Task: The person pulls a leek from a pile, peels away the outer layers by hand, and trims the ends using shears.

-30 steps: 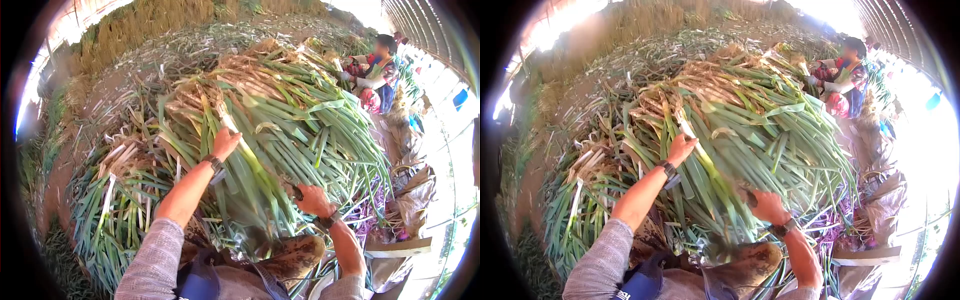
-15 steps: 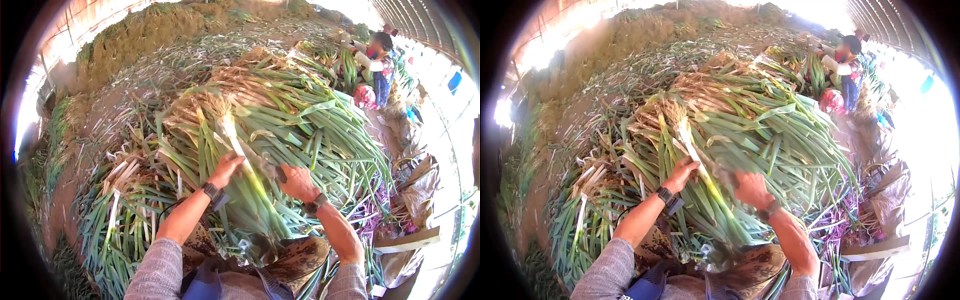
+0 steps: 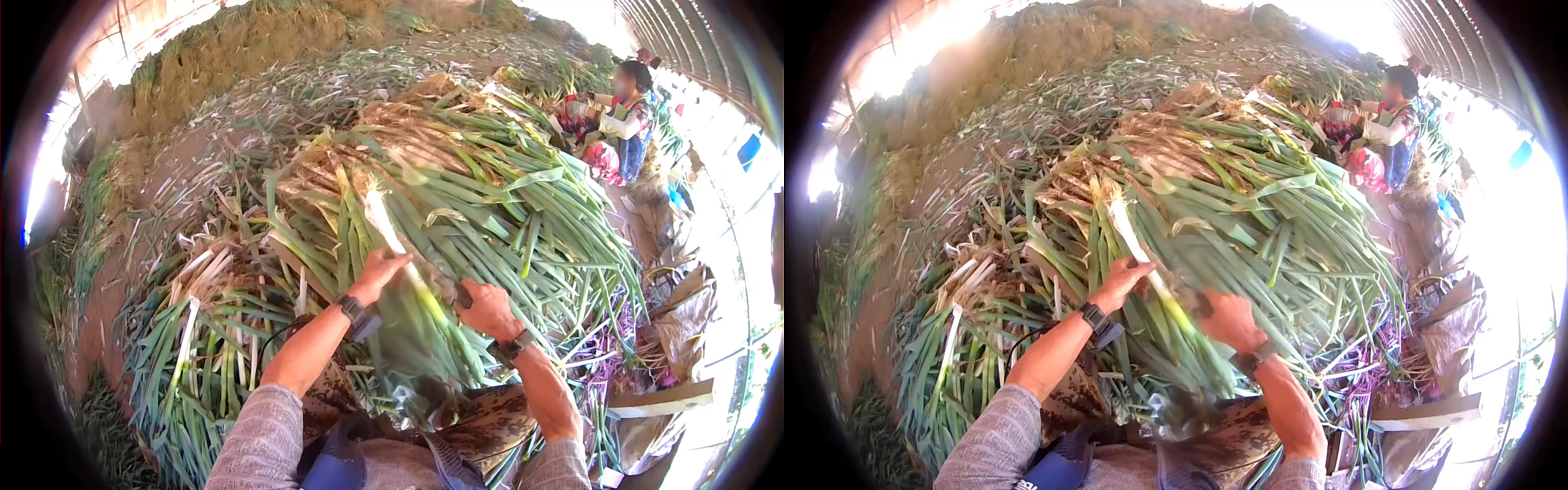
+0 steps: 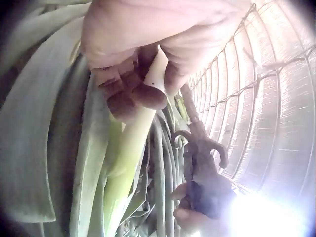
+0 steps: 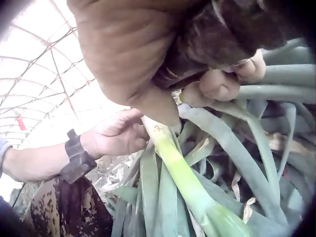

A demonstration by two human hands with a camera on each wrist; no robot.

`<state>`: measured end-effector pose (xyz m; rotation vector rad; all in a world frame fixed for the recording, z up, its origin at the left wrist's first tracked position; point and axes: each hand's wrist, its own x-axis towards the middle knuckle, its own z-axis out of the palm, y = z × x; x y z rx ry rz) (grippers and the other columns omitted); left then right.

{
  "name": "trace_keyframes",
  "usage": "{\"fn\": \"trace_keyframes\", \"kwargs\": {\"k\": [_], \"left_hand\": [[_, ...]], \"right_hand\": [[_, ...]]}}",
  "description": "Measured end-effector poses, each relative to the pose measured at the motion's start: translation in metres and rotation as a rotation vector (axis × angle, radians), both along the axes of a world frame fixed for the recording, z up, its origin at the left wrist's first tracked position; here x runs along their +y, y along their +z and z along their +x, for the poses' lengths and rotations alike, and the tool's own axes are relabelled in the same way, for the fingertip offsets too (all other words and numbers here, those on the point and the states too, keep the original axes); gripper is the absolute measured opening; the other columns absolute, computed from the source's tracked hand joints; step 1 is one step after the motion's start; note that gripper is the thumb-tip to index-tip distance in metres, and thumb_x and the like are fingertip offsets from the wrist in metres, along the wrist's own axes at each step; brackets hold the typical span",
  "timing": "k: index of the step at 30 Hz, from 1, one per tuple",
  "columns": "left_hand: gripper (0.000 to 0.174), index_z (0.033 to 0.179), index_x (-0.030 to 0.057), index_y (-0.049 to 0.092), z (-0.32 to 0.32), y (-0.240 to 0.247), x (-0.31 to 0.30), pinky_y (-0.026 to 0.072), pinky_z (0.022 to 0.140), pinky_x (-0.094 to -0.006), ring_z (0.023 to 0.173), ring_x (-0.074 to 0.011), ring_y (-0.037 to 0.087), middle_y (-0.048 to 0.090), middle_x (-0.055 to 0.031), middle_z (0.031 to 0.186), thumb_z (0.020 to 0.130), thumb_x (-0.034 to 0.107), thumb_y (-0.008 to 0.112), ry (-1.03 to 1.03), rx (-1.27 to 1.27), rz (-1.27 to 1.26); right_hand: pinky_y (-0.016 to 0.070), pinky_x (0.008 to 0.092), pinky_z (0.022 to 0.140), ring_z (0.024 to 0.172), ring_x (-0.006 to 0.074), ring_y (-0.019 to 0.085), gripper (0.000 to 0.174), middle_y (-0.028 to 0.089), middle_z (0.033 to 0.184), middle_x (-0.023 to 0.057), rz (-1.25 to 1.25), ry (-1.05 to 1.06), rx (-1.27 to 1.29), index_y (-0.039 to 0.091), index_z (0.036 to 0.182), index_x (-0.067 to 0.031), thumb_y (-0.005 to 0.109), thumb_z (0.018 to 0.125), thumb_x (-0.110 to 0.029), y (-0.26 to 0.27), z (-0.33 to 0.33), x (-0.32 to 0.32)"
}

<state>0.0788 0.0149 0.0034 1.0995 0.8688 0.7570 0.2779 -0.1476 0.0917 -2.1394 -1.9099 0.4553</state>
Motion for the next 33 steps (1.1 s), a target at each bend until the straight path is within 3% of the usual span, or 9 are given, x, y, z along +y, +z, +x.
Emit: {"fn": "trace_keyframes", "kwargs": {"k": [2,6,8,11,12,17,25,28,33], "left_hand": [[0.02,0.095,0.0017,0.064,-0.001,0.0,0.001,0.0513,0.049,-0.0284,0.062,-0.0123,0.061,0.066,-0.0054,0.081,0.09,0.019,0.072,-0.052,-0.067,-0.058],[0.018,0.095,0.0016,0.064,-0.005,0.004,0.002,0.0519,0.05,-0.0283,0.062,-0.0133,0.062,0.065,-0.0054,0.08,0.09,0.017,0.071,-0.082,-0.082,-0.131],[0.017,0.094,0.0024,0.061,-0.006,0.01,0.002,0.055,0.051,-0.0348,0.06,-0.0171,0.062,0.065,-0.0074,0.079,0.092,0.018,0.067,-0.112,-0.108,-0.142],[0.014,0.095,0.0025,0.06,-0.012,0.0,0.011,0.0547,0.054,-0.0385,0.064,-0.0211,0.062,0.065,-0.0093,0.081,0.09,0.015,0.063,-0.151,-0.148,-0.214],[0.014,0.095,0.0025,0.06,-0.013,-0.003,0.012,0.0547,0.054,-0.0385,0.064,-0.0211,0.062,0.065,-0.0093,0.081,0.09,0.015,0.063,-0.144,-0.147,-0.213],[0.017,0.099,0.0032,0.061,-0.021,-0.012,0.023,0.0521,0.065,-0.0402,0.075,-0.0239,0.063,0.066,-0.0093,0.09,0.089,0.017,0.057,-0.277,-0.251,-0.186],[0.031,0.111,0.0104,0.061,-0.043,0.029,0.056,0.0498,0.086,-0.0383,0.095,-0.0195,0.064,0.068,-0.0041,0.102,0.094,0.036,0.062,0.165,-0.511,-0.028],[0.04,0.115,0.0082,0.06,-0.054,0.051,0.053,0.0489,0.091,-0.0417,0.098,-0.0216,0.063,0.067,-0.005,0.101,0.096,0.043,0.062,0.135,-0.828,-0.079],[0.049,0.12,0.0102,0.056,-0.048,0.02,0.064,0.0496,0.088,-0.0417,0.093,-0.0216,0.062,0.064,-0.0031,0.106,0.095,0.052,0.059,0.22,-0.579,-0.276]], "right_hand": [[0.0493,0.0523,0.07,0.079,0.042,0.064,0.032,0.067,0.079,0.0202,0.207,0.041,0.046,0.062,0.101,-0.0063,0.068,0.079,-0.029,-0.015,0.009,-0.002],[0.05,0.0518,0.07,0.076,0.0417,0.064,0.031,0.067,0.077,0.0194,0.179,0.038,0.033,0.062,0.1,-0.0062,0.067,0.079,-0.028,-0.001,-0.003,0.013],[0.0502,0.0516,0.068,0.072,0.0415,0.064,0.029,0.067,0.074,0.0188,0.271,0.075,-0.016,0.063,0.099,-0.0066,0.067,0.079,-0.027,-0.005,-0.002,0.028],[0.0488,0.0543,0.07,0.077,0.0434,0.064,0.024,0.068,0.08,0.0203,0.17,-0.006,0.02,0.064,0.101,-0.0128,0.062,0.078,-0.022,0.022,-0.015,0.041],[0.0503,0.0507,0.072,0.079,0.0407,0.065,0.029,0.068,0.08,0.02,0.122,0.005,-0.033,0.063,0.102,-0.0077,0.066,0.08,-0.027,0.026,-0.016,0.045],[0.0508,0.0494,0.073,0.08,0.04,0.065,0.031,0.068,0.08,0.0199,0.11,0.04,-0.012,0.065,0.103,-0.0079,0.067,0.079,-0.027,0.028,-0.007,0.032],[0.0515,0.0479,0.073,0.08,0.0394,0.065,0.028,0.069,0.081,0.0176,0.11,0.008,0.148,0.069,0.099,-0.0079,0.067,0.078,-0.026,-0.016,0.003,-0.032],[0.0528,0.0459,0.074,0.08,0.0373,0.067,0.034,0.069,0.08,0.0168,0.055,0.054,0.155,0.069,0.105,-0.0084,0.068,0.077,-0.028,-0.024,0.006,-0.044],[0.0533,0.0476,0.072,0.079,0.0374,0.067,0.033,0.069,0.079,0.0164,0.093,0.085,0.165,0.069,0.104,-0.0108,0.069,0.077,-0.029,-0.029,0.005,-0.044]]}}
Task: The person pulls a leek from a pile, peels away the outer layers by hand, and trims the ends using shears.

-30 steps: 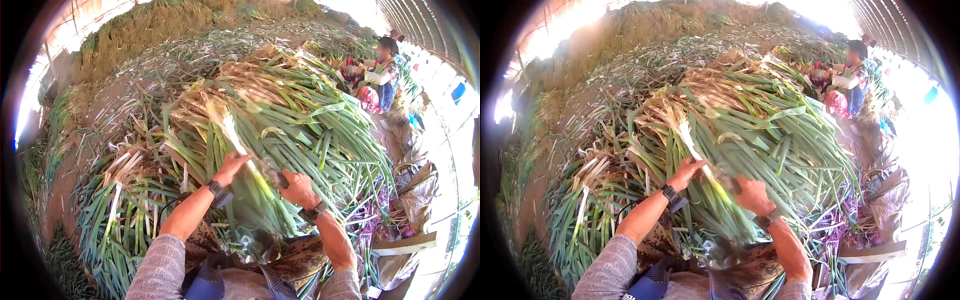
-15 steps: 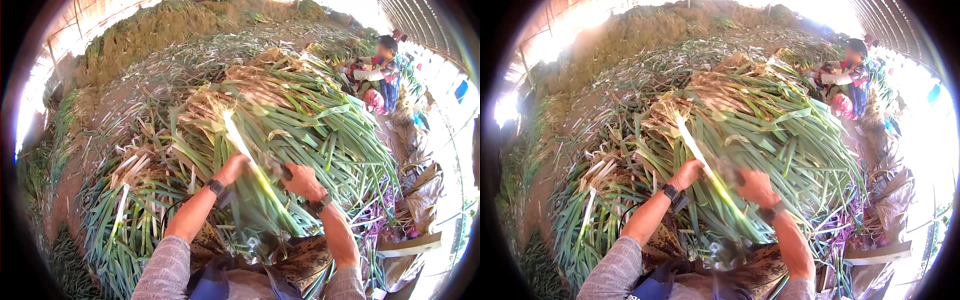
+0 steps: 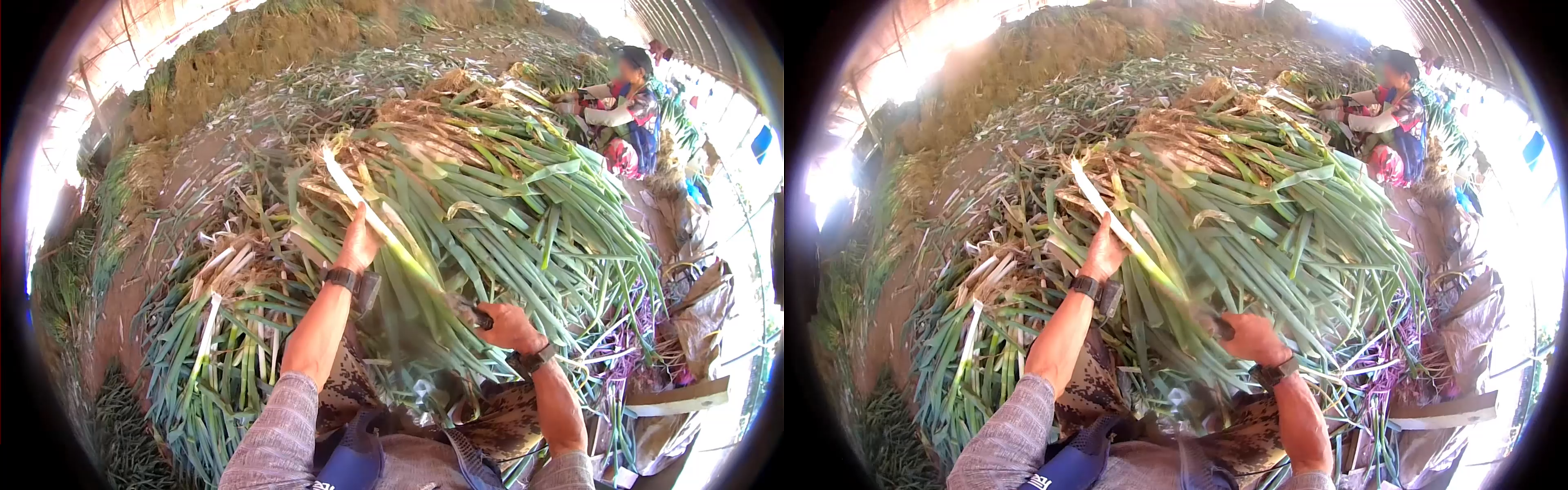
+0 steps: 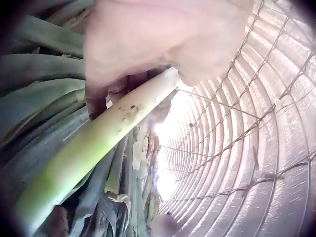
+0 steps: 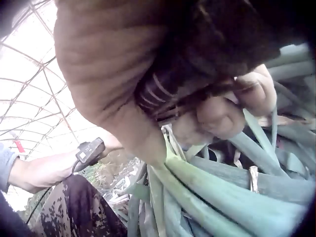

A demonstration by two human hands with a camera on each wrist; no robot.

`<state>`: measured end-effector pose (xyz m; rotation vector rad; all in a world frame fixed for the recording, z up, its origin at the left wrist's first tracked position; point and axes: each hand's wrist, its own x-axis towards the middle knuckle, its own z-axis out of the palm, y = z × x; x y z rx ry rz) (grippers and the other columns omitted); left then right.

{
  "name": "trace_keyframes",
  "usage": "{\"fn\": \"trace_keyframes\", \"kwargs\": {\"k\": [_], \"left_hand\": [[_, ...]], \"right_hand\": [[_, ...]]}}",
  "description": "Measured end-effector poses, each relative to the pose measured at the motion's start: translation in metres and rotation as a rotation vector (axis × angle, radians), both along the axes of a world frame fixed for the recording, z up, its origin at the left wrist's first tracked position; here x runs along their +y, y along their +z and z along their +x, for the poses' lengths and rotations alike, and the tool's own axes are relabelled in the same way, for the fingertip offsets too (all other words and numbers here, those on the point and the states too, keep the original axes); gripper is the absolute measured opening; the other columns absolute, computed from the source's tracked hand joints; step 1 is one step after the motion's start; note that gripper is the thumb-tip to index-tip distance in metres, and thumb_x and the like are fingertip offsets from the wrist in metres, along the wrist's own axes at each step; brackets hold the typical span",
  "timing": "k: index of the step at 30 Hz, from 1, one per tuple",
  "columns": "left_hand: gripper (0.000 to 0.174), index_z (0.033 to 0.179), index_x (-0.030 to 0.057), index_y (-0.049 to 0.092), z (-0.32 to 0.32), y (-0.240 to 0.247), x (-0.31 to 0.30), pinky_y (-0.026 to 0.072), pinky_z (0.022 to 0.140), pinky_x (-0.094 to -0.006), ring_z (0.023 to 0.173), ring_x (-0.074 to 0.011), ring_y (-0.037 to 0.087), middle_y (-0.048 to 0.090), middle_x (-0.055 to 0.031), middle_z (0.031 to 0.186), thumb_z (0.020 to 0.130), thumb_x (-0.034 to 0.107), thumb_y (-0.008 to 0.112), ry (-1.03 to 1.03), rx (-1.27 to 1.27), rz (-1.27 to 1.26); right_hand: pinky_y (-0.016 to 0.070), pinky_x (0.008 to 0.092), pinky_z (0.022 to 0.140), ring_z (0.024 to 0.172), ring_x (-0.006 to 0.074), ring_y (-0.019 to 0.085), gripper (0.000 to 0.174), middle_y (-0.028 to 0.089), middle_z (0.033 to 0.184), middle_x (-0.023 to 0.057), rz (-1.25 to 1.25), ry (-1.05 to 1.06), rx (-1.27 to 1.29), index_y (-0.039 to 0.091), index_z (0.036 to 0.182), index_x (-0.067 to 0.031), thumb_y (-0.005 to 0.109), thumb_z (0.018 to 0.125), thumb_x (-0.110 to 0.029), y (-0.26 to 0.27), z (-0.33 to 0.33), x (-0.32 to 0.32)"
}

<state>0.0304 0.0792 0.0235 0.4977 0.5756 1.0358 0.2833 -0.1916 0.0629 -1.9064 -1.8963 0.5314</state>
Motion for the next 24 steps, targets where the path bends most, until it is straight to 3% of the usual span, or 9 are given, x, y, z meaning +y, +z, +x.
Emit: {"fn": "trace_keyframes", "kwargs": {"k": [2,3,4,7,12,17,19,20,24], "left_hand": [[0.049,0.116,0.011,0.056,-0.001,-0.01,0.008,0.05,0.086,-0.0394,0.089,-0.0194,0.06,0.063,-0.0028,0.1,0.094,0.055,0.06,-0.012,0.0,0.1],[0.055,0.105,0.0116,0.055,0.005,-0.007,0.006,0.0511,0.072,-0.041,0.077,-0.0183,0.055,0.054,-0.0007,0.081,0.094,0.065,0.051,0.049,0.056,0.084],[0.057,0.099,0.0125,0.052,0.01,0.015,-0.011,0.0488,0.06,-0.0394,0.068,-0.0167,0.051,0.047,0.0011,0.074,0.093,0.069,0.047,0.15,0.162,-0.041],[0.059,0.092,0.0155,0.045,0.001,0.014,-0.005,0.0384,0.048,-0.0353,0.055,-0.0138,0.041,0.039,0.0015,0.067,0.094,0.074,0.036,0.359,0.148,-0.196],[0.052,0.089,0.0159,0.046,-0.06,0.057,0.026,0.0427,0.047,-0.0358,0.051,-0.0145,0.045,0.046,0.0003,0.064,0.099,0.066,0.036,0.569,0.149,-0.008],[0.051,0.091,0.0135,0.05,-0.179,0.16,0.063,0.0455,0.047,-0.0347,0.05,-0.0179,0.05,0.05,-0.0028,0.063,0.1,0.062,0.039,0.726,0.233,0.482],[0.047,0.093,0.0116,0.05,-0.244,0.217,0.072,0.0458,0.047,-0.0336,0.05,-0.0185,0.051,0.053,-0.0045,0.066,0.1,0.057,0.044,0.785,0.421,0.745],[0.046,0.096,0.0098,0.052,-0.27,0.255,0.072,0.0457,0.047,-0.0333,0.051,-0.0179,0.051,0.053,-0.0045,0.067,0.101,0.055,0.045,0.829,0.393,0.552],[0.045,0.104,0.0057,0.057,-0.356,0.352,0.036,0.0454,0.048,-0.0331,0.05,-0.0195,0.05,0.051,-0.006,0.067,0.103,0.049,0.045,0.988,1.076,0.747]], "right_hand": [[0.0532,0.0477,0.07,0.078,0.0377,0.067,0.032,0.069,0.078,0.0158,0.023,0.084,-0.072,0.069,0.103,-0.0112,0.069,0.077,-0.03,-0.006,-0.001,-0.001],[0.0531,0.0482,0.07,0.079,0.0384,0.067,0.033,0.069,0.079,0.0162,0.017,0.052,-0.059,0.067,0.103,-0.0112,0.069,0.077,-0.031,-0.003,-0.004,0.0],[0.0531,0.0482,0.07,0.079,0.0384,0.067,0.033,0.069,0.079,0.0162,0.013,0.047,-0.056,0.067,0.103,-0.0112,0.069,0.077,-0.031,-0.004,-0.003,0.001],[0.053,0.0485,0.074,0.083,0.0395,0.067,0.035,0.07,0.086,0.0186,-0.063,-0.017,-0.033,0.067,0.107,-0.0117,0.069,0.077,-0.03,-0.001,-0.001,0.006],[0.0522,0.0491,0.075,0.083,0.0401,0.066,0.038,0.069,0.084,0.0201,-0.116,-0.026,-0.05,0.067,0.106,-0.0074,0.07,0.075,-0.029,-0.007,-0.004,0.001],[0.0516,0.0492,0.085,0.094,0.041,0.065,0.044,0.069,0.095,0.0217,-0.244,-0.042,-0.115,0.068,0.112,-0.008,0.068,0.075,-0.032,-0.008,0.003,0.009],[0.0517,0.0481,0.086,0.095,0.0409,0.065,0.046,0.07,0.095,0.0212,-0.237,-0.075,-0.142,0.068,0.113,-0.0075,0.07,0.076,-0.033,-0.015,0.0,0.01],[0.0517,0.0481,0.086,0.095,0.0409,0.065,0.046,0.07,0.095,0.0212,-0.244,-0.066,-0.137,0.068,0.113,-0.0075,0.07,0.076,-0.033,-0.017,-0.002,0.011],[0.0517,0.0474,0.083,0.093,0.0395,0.065,0.04,0.07,0.093,0.0188,-0.099,-0.156,-0.002,0.068,0.108,-0.0098,0.072,0.075,-0.031,-0.018,-0.011,0.023]]}}
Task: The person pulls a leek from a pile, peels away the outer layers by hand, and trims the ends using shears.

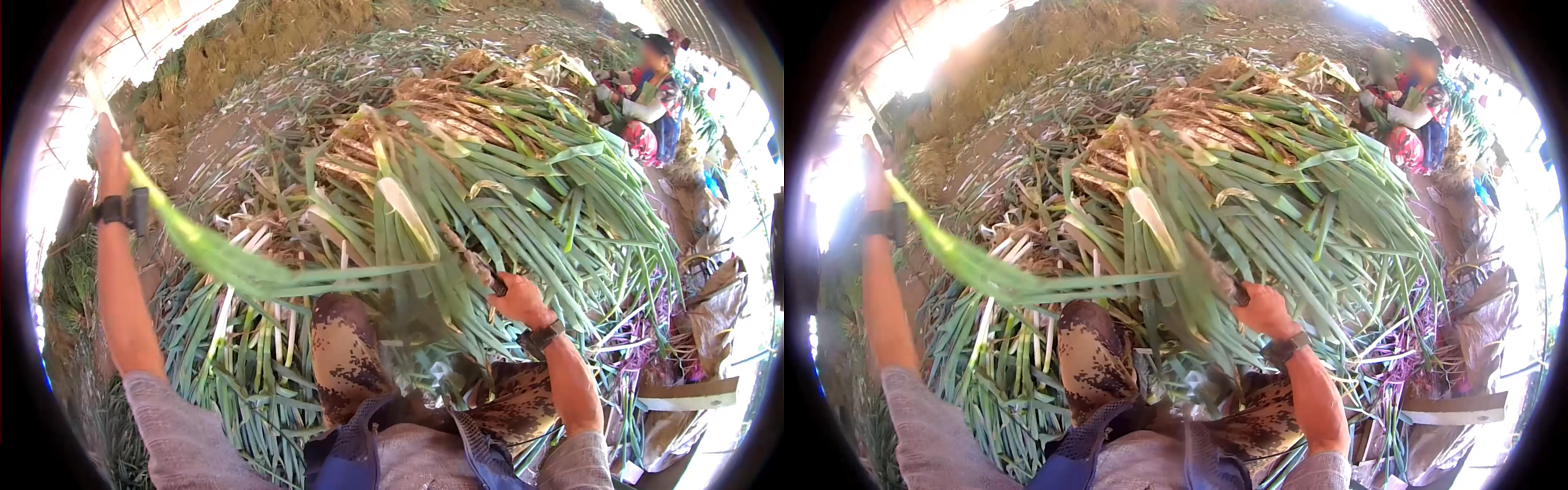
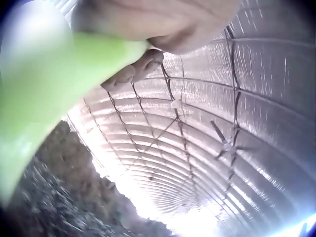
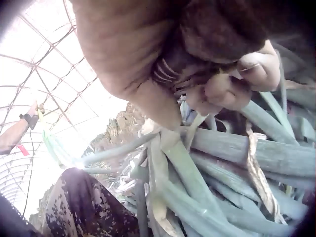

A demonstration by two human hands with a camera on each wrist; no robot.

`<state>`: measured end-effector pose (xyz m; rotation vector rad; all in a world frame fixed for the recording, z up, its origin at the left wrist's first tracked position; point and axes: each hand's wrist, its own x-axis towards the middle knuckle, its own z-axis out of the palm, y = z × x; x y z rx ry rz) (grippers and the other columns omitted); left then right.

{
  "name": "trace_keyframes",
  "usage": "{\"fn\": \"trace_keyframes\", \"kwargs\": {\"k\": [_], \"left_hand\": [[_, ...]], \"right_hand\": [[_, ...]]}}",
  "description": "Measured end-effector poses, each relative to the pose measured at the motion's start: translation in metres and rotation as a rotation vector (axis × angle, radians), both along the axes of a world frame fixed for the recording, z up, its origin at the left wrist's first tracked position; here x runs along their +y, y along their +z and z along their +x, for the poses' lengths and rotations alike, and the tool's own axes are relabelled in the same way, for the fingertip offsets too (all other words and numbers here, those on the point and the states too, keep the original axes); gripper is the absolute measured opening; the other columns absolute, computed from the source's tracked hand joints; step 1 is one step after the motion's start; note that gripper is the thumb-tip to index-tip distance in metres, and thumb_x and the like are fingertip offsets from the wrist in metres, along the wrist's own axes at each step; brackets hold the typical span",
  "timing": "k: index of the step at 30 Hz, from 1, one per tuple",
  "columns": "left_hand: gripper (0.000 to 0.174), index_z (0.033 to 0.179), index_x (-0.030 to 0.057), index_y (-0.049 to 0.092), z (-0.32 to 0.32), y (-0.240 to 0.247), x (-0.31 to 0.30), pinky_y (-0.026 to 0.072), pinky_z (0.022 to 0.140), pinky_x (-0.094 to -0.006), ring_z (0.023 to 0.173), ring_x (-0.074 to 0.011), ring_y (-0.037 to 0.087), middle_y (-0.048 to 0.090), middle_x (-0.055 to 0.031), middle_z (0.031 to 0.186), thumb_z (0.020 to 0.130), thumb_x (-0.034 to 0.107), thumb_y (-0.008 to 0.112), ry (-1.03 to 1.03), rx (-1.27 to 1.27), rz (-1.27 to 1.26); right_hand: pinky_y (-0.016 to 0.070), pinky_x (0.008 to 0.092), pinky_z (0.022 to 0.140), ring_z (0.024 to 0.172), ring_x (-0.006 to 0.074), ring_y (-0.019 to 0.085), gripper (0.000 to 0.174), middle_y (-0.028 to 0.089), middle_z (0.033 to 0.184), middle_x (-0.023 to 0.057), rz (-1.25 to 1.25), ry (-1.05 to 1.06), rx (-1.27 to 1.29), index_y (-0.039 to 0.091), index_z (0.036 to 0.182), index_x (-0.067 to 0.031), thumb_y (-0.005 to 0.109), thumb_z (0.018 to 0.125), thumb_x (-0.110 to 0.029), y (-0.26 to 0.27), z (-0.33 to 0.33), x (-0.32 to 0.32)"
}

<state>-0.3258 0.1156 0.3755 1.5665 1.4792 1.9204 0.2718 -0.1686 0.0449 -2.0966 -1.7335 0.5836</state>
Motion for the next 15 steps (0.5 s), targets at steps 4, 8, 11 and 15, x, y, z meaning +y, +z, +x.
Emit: {"fn": "trace_keyframes", "kwargs": {"k": [4,8,11,15], "left_hand": [[0.05,0.115,-0.0012,0.059,-0.12,-0.027,0.03,0.0499,0.068,-0.0447,0.081,-0.0344,0.062,0.063,-0.0203,0.094,0.101,0.045,0.046,0.417,0.862,-0.3],[0.048,0.111,0.0001,0.066,-0.088,-0.163,0.035,0.0475,0.091,-0.0525,0.107,-0.042,0.063,0.067,-0.0263,0.111,0.094,0.044,0.054,0.356,1.077,-0.44],[0.042,0.083,0.0004,0.069,0.043,-0.232,0.025,0.0466,0.067,-0.047,0.068,-0.0298,0.062,0.065,-0.0182,0.071,0.088,0.04,0.055,-0.093,0.782,-0.547],[0.039,0.101,0.0027,0.072,0.164,-0.328,0.079,0.0514,0.08,-0.0433,0.087,-0.0321,0.069,0.072,-0.0176,0.089,0.088,0.038,0.062,-0.3,0.749,-0.415]], "right_hand": [[0.0517,0.0479,0.081,0.091,0.0408,0.065,0.037,0.07,0.091,0.0202,-0.082,0.064,0.044,0.069,0.103,-0.0075,0.069,0.076,-0.032,0.01,-0.011,0.025],[0.0516,0.0494,0.078,0.088,0.042,0.065,0.034,0.069,0.09,0.0216,-0.075,0.09,0.092,0.069,0.098,-0.0051,0.064,0.077,-0.032,0.017,-0.024,0.045],[0.0515,0.05,0.078,0.088,0.0425,0.065,0.034,0.069,0.091,0.0225,-0.041,0.109,0.023,0.069,0.097,-0.0047,0.064,0.076,-0.03,-0.007,-0.027,0.058],[0.0519,0.0491,0.077,0.086,0.0413,0.065,0.033,0.069,0.088,0.022,-0.06,0.252,0.046,0.068,0.098,-0.0056,0.066,0.075,-0.03,-0.001,-0.032,0.053]]}}
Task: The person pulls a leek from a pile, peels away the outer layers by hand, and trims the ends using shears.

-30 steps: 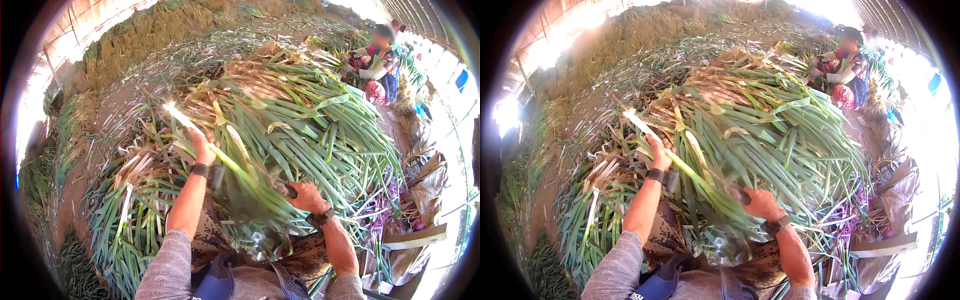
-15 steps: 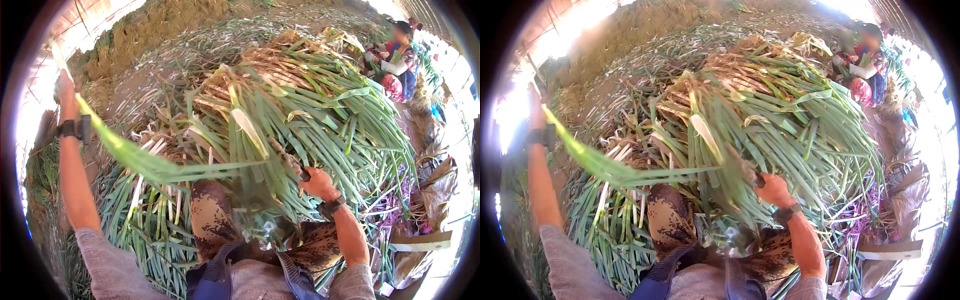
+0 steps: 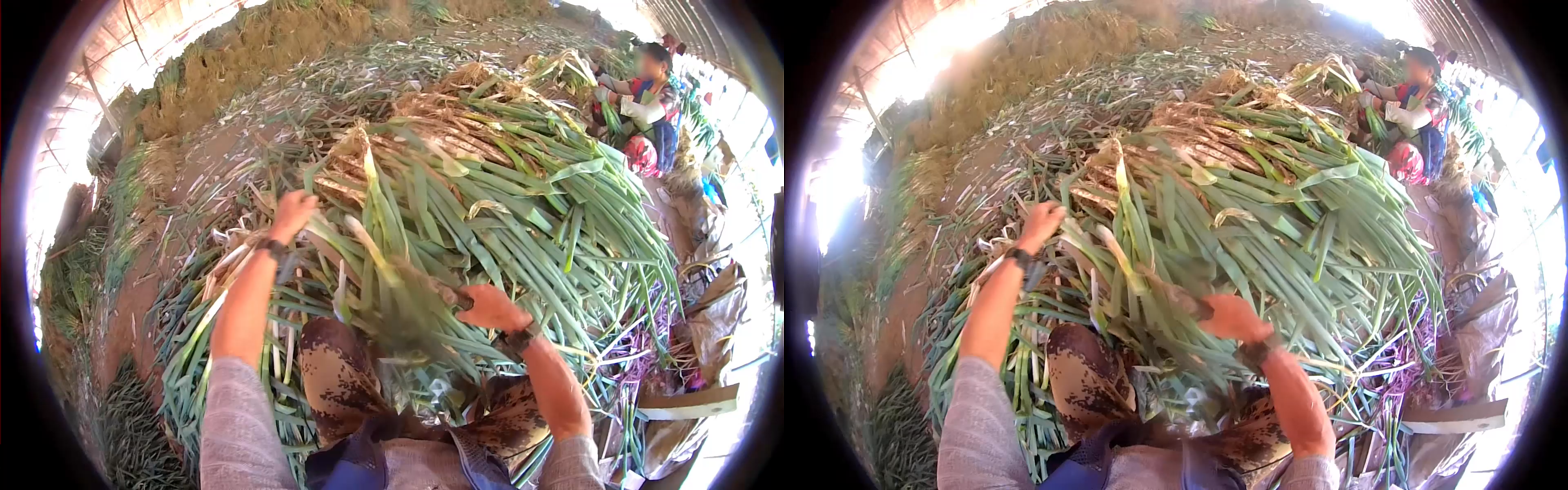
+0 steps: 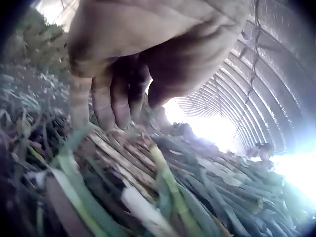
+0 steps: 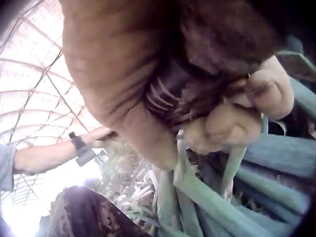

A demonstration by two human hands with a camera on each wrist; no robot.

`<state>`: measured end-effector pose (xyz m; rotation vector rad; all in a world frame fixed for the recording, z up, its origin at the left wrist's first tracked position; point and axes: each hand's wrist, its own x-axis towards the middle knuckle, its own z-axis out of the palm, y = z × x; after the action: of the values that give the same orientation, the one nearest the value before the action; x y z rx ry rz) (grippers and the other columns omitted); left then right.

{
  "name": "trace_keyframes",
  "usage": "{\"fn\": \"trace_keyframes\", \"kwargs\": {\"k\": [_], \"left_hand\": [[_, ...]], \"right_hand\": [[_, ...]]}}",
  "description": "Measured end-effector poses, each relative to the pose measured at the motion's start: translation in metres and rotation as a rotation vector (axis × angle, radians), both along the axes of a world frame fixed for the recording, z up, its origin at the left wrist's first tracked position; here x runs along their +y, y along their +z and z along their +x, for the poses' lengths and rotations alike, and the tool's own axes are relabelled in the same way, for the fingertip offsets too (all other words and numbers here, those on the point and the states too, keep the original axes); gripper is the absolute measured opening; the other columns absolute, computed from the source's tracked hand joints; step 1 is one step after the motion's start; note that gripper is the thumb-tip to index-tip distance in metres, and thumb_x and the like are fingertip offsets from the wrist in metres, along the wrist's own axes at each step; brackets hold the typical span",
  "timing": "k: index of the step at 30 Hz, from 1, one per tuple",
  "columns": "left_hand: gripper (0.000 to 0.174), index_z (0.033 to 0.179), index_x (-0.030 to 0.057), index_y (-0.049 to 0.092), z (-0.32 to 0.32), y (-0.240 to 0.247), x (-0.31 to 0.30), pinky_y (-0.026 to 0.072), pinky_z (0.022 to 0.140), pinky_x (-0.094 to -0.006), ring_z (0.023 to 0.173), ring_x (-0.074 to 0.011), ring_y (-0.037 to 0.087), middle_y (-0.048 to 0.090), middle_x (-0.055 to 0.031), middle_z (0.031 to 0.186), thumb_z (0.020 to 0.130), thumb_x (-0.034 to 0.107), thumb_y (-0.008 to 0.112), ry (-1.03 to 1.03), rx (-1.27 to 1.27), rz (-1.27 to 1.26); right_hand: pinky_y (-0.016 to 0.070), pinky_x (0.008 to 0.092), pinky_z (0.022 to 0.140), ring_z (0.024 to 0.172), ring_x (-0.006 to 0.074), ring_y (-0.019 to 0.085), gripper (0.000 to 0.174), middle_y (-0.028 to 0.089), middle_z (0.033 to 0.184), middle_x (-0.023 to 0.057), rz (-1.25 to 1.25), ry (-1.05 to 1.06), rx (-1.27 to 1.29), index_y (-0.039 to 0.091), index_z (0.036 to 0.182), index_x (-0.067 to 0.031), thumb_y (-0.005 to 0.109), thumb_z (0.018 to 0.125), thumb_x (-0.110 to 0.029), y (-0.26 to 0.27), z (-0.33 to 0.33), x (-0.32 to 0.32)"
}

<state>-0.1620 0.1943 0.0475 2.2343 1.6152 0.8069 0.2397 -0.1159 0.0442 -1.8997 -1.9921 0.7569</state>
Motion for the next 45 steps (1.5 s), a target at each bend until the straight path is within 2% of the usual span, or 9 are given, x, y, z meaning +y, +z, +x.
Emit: {"fn": "trace_keyframes", "kwargs": {"k": [9,15,19,22,29,33,37,39,45], "left_hand": [[0.058,0.121,-0.009,0.053,0.156,-0.058,0.023,0.0494,0.087,-0.0497,0.105,-0.0451,0.062,0.064,-0.031,0.113,0.087,0.035,0.068,0.056,-0.073,-0.216],[0.052,0.115,-0.0066,0.056,0.174,-0.069,0.011,0.0514,0.078,-0.0425,0.092,-0.0307,0.064,0.066,-0.0194,0.103,0.078,0.02,0.079,0.262,-0.546,-0.264],[0.06,0.135,-0.0031,0.049,0.184,-0.02,-0.058,0.0525,0.086,-0.0346,0.105,-0.0253,0.06,0.06,-0.0159,0.122,0.085,0.017,0.074,-0.045,-0.618,-0.988],[0.058,0.137,-0.001,0.05,0.189,-0.047,-0.1,0.0492,0.094,-0.0322,0.108,-0.0182,0.06,0.062,-0.0097,0.124,0.085,0.011,0.073,-0.505,-0.538,-0.941],[0.067,0.137,-0.004,0.05,0.177,-0.056,-0.124,0.05,0.093,-0.0396,0.11,-0.0283,0.064,0.064,-0.0183,0.125,0.081,0.025,0.074,-0.471,-0.141,-0.757],[0.034,0.103,0.0072,0.067,0.183,-0.059,-0.132,0.051,0.076,-0.05,0.09,-0.0419,0.064,0.069,-0.0205,0.1,0.075,0.025,0.067,-0.21,0.249,-0.275],[0.03,0.104,0.0048,0.067,0.175,-0.07,-0.114,0.0541,0.065,-0.0446,0.078,-0.0342,0.069,0.071,-0.0176,0.09,0.081,0.023,0.066,-0.125,-0.006,-0.244],[0.026,0.105,0.0013,0.067,0.177,-0.068,-0.113,0.0539,0.053,-0.0369,0.072,-0.0228,0.069,0.071,-0.0125,0.086,0.087,0.021,0.063,-0.042,-0.548,-0.46],[0.031,0.111,-0.0014,0.068,0.19,-0.071,-0.102,0.0475,0.07,-0.0281,0.078,-0.0128,0.06,0.068,-0.0036,0.093,0.09,0.021,0.067,-0.022,-0.837,-0.633]], "right_hand": [[0.0533,0.0495,0.075,0.085,0.0407,0.067,0.026,0.07,0.089,0.0184,-0.016,-0.163,0.002,0.067,0.099,-0.0114,0.064,0.078,-0.027,0.016,0.019,-0.028],[0.0539,0.0487,0.071,0.078,0.0397,0.067,0.031,0.07,0.082,0.0156,0.033,-0.171,-0.005,0.067,0.103,-0.0118,0.069,0.078,-0.029,0.002,0.036,-0.025],[0.0541,0.0484,0.072,0.079,0.0395,0.067,0.034,0.07,0.082,0.0164,0.071,-0.189,-0.014,0.067,0.104,-0.0113,0.07,0.075,-0.03,0.002,0.037,-0.026],[0.0538,0.0487,0.074,0.083,0.0394,0.067,0.035,0.07,0.086,0.0179,0.086,-0.2,-0.057,0.067,0.105,-0.0099,0.068,0.075,-0.028,0.007,0.038,-0.033],[0.0515,0.0503,0.08,0.089,0.0415,0.066,0.04,0.07,0.09,0.0206,-0.055,-0.153,-0.101,0.067,0.107,-0.0062,0.069,0.075,-0.031,-0.006,0.035,-0.051],[0.0513,0.051,0.08,0.09,0.0419,0.065,0.04,0.069,0.091,0.0209,-0.024,-0.128,-0.101,0.066,0.105,-0.006,0.068,0.075,-0.033,-0.009,0.032,-0.05],[0.0512,0.0518,0.079,0.089,0.0422,0.065,0.039,0.069,0.09,0.0216,-0.021,-0.087,-0.09,0.066,0.104,-0.0055,0.067,0.075,-0.032,-0.009,0.029,-0.048],[0.0514,0.052,0.079,0.088,0.0423,0.065,0.038,0.069,0.089,0.0213,-0.033,-0.092,-0.085,0.066,0.103,-0.0058,0.066,0.076,-0.032,-0.01,0.029,-0.044],[0.052,0.0519,0.075,0.084,0.0421,0.066,0.034,0.069,0.084,0.0208,0.041,-0.131,-0.083,0.066,0.102,-0.0075,0.065,0.078,-0.031,-0.016,0.026,-0.036]]}}
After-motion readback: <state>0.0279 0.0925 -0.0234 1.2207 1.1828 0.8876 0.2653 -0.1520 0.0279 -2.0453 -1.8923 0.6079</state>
